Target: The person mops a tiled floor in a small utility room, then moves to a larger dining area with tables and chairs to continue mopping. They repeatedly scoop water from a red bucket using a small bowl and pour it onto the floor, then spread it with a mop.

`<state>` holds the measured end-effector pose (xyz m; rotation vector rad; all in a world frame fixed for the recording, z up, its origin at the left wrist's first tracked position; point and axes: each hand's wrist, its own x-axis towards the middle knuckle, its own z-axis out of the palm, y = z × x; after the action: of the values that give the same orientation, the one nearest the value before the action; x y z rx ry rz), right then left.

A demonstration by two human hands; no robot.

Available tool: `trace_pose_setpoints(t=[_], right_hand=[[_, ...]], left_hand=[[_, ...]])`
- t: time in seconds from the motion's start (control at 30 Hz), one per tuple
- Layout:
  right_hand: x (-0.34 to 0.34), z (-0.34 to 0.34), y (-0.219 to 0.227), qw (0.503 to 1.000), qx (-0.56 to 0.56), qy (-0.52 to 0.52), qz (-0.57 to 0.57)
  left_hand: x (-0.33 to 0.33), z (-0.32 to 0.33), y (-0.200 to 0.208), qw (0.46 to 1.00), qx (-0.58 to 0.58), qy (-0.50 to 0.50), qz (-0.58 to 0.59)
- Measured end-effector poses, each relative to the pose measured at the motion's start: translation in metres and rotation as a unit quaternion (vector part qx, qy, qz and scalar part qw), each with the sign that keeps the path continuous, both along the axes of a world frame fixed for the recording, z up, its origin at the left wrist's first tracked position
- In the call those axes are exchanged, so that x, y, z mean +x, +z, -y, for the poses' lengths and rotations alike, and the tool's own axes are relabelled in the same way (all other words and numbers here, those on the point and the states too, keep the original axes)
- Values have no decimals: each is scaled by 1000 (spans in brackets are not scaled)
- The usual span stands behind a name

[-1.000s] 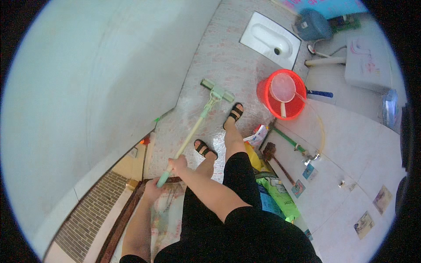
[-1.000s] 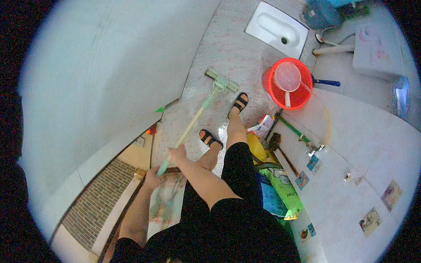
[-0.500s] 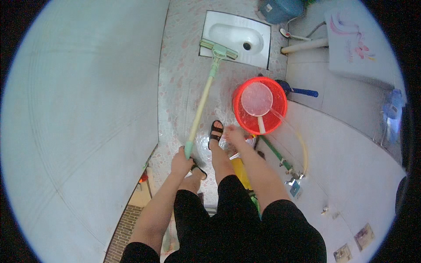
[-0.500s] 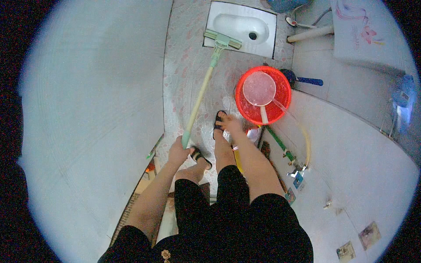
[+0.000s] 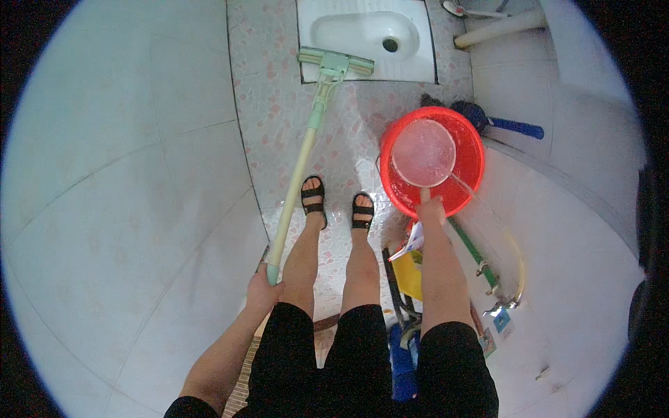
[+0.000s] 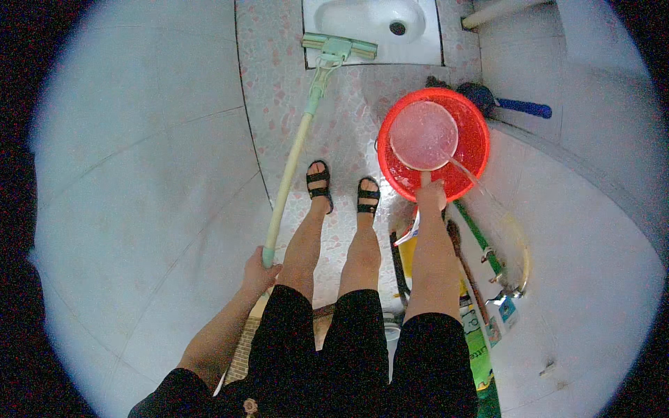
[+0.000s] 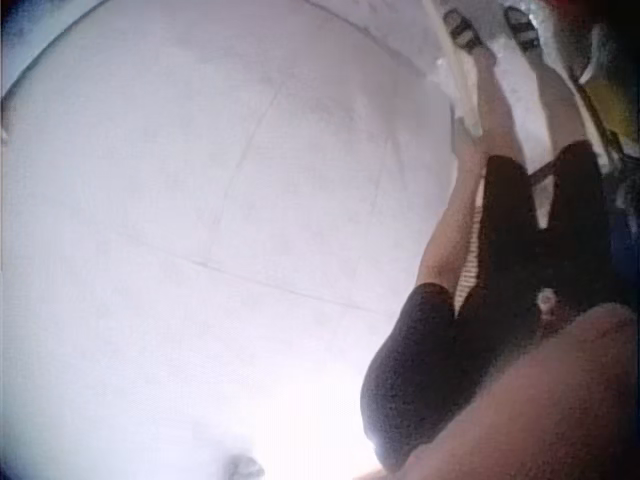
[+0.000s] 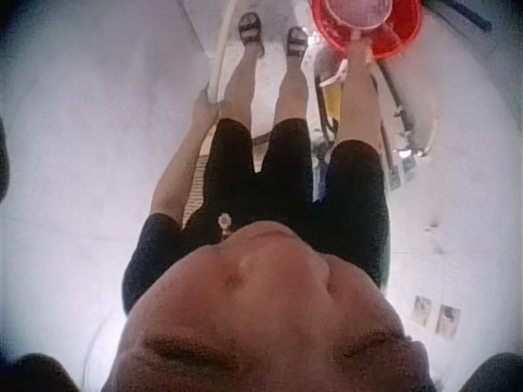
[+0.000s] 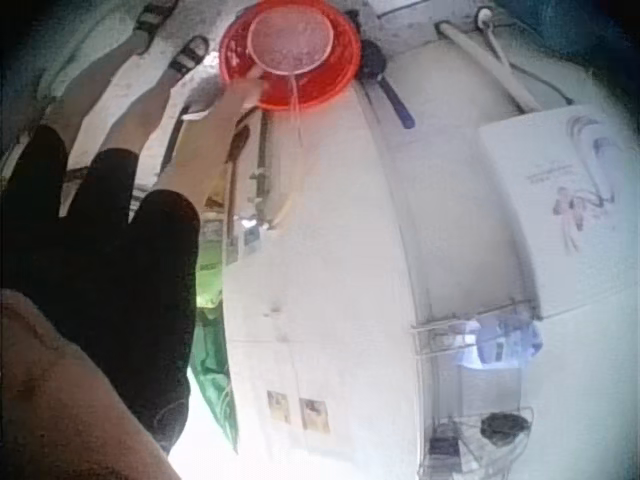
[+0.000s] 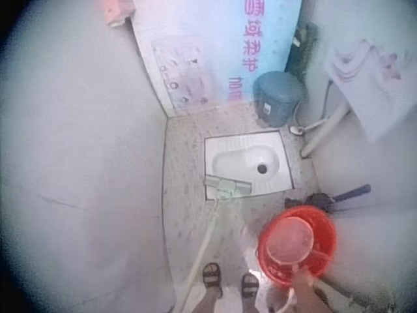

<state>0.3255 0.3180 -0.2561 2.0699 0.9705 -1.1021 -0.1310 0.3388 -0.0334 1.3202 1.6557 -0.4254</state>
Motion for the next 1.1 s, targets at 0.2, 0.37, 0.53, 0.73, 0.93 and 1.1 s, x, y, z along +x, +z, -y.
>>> trace_pose_setpoints(t=[0.2,0.37,0.53,0.73,0.93,1.1], right_hand=[[-54,-30,69,702,98,-660,-251],[-84,-11,138,742,186,-621,-172],[-74,-20,183,897,209,-384,-73],[-58,-117,260,938,135,-317,31],[-17,-164,242,981,77,-117,132],[3,-197,277,960,157,-140,182]], left_hand=[[13,-53,54,946,-154,260,118],[5,-78,119,929,-205,266,158],[-7,-76,178,909,-267,266,177],[-27,-59,212,889,-272,280,240],[-24,-72,230,884,-279,259,271],[-9,-89,219,868,-275,252,329]])
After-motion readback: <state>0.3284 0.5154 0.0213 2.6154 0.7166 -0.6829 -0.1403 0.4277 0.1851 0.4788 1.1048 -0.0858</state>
